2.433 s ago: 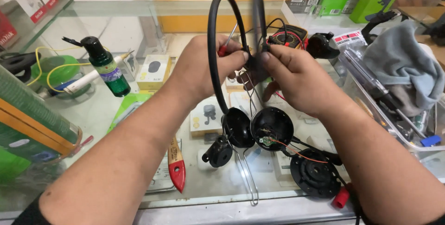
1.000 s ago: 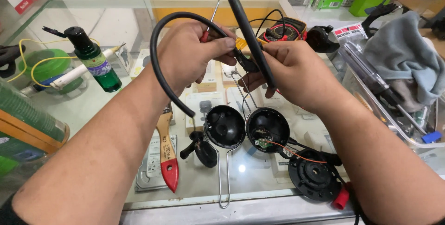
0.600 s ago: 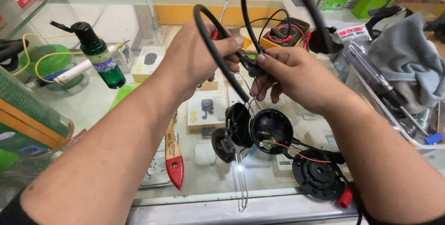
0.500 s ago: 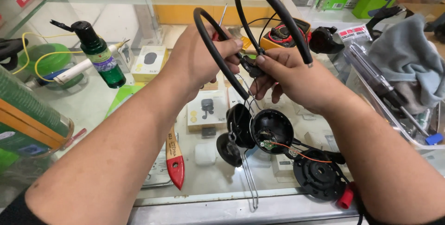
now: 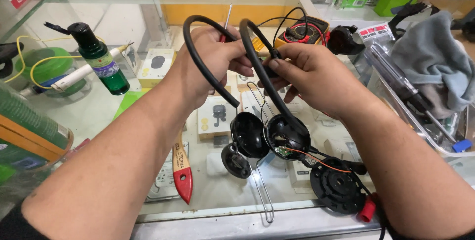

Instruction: Organizing and routing internal wiring of a headset using a small screwdriver.

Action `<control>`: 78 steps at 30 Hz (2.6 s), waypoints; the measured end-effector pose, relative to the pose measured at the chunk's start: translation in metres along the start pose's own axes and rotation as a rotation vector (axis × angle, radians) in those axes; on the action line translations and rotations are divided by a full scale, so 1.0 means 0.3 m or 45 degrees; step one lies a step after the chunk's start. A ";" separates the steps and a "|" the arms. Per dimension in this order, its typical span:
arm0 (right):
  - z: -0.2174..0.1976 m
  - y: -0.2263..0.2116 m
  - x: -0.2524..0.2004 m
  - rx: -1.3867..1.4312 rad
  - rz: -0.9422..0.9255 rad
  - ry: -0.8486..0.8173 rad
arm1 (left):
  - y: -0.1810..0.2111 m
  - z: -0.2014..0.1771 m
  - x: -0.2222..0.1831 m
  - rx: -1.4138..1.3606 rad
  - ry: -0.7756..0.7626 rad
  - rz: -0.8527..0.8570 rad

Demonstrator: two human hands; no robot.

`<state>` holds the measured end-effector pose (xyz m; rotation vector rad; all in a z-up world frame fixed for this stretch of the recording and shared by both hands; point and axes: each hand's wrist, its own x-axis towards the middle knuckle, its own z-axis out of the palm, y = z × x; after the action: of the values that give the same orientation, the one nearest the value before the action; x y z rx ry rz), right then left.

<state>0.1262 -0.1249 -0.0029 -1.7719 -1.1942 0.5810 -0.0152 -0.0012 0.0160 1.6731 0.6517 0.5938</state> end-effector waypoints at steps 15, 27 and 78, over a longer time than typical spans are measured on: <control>0.002 -0.002 0.003 0.089 0.101 0.002 | 0.012 0.028 -0.044 -0.216 0.173 0.059; -0.030 0.031 -0.003 0.161 -0.026 -0.066 | -0.021 0.022 -0.011 -0.083 0.125 0.226; -0.054 0.071 0.023 0.087 -0.211 -0.114 | 0.015 0.081 -0.031 -0.085 0.101 0.265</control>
<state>0.1519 -0.1281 -0.0127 -1.5859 -1.3521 0.6015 -0.0047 -0.0253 0.0155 1.6724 0.5118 0.8257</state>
